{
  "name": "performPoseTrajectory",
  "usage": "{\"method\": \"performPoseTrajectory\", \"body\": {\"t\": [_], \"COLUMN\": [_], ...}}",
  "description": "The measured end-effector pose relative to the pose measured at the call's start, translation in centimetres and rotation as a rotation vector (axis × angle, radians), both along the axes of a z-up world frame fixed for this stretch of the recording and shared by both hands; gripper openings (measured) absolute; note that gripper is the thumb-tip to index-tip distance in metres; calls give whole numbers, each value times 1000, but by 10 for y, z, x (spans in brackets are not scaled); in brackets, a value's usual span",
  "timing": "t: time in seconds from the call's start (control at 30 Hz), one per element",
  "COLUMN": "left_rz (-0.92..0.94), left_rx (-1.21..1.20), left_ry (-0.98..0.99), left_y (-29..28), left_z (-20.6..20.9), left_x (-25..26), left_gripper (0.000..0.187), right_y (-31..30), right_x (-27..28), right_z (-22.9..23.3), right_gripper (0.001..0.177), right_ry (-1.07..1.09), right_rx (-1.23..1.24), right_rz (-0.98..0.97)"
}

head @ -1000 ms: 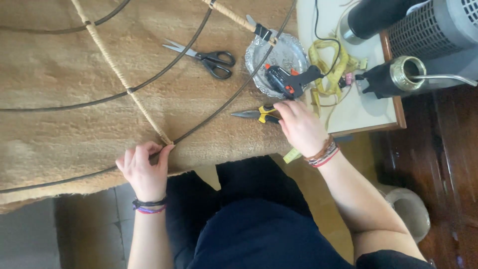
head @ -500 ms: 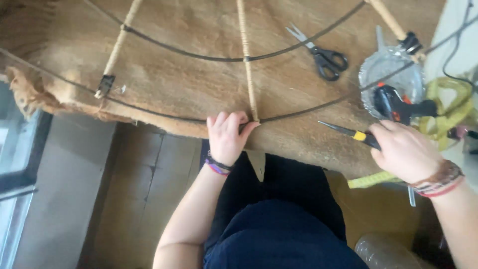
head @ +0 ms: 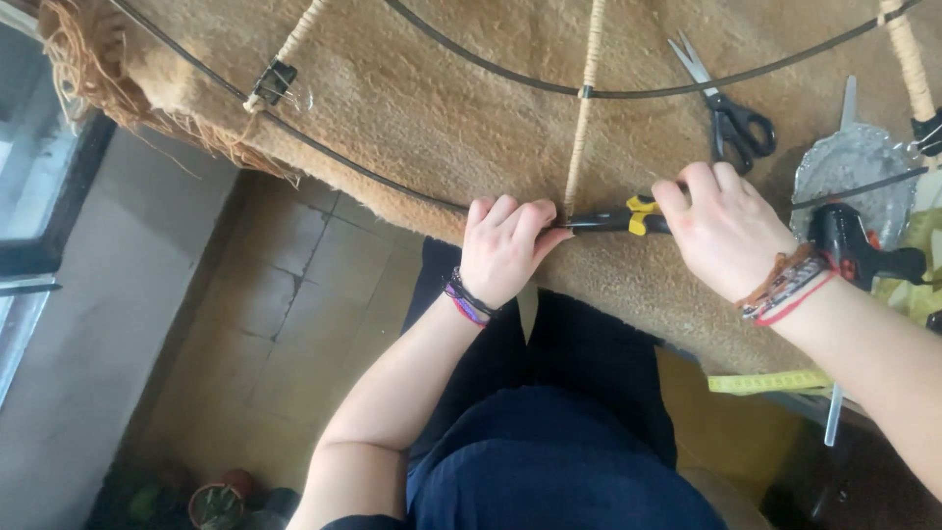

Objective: Weaving rope onto a metal furniture frame using a hot glue gun, scissors, and pliers.

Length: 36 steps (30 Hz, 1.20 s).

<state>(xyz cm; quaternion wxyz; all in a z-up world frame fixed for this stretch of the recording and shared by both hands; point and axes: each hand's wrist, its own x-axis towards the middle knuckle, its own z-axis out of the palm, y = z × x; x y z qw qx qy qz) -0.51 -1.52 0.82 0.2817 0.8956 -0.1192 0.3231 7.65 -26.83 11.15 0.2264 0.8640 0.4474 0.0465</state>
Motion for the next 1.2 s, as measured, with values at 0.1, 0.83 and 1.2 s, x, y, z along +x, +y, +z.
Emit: {"method": "performPoseTrajectory", "body": {"t": [0.1,0.83,1.2], "left_rz": [3,-45,-33], "left_rx": [1,3,24], "left_ry": [-15,68,18], "left_y": [0,2,5], "left_z": [-1,1,13], "left_x": [1,1,2], "left_gripper": [30,30,20], "right_y": [9,6,-10], "right_x": [-1,-4,2], "right_z": [1,-9,-32], "right_gripper": [30,25,13], "right_ry": [-114,-256,-185], "right_rx": [-16,72,107], "right_rz": [62,114,98]}}
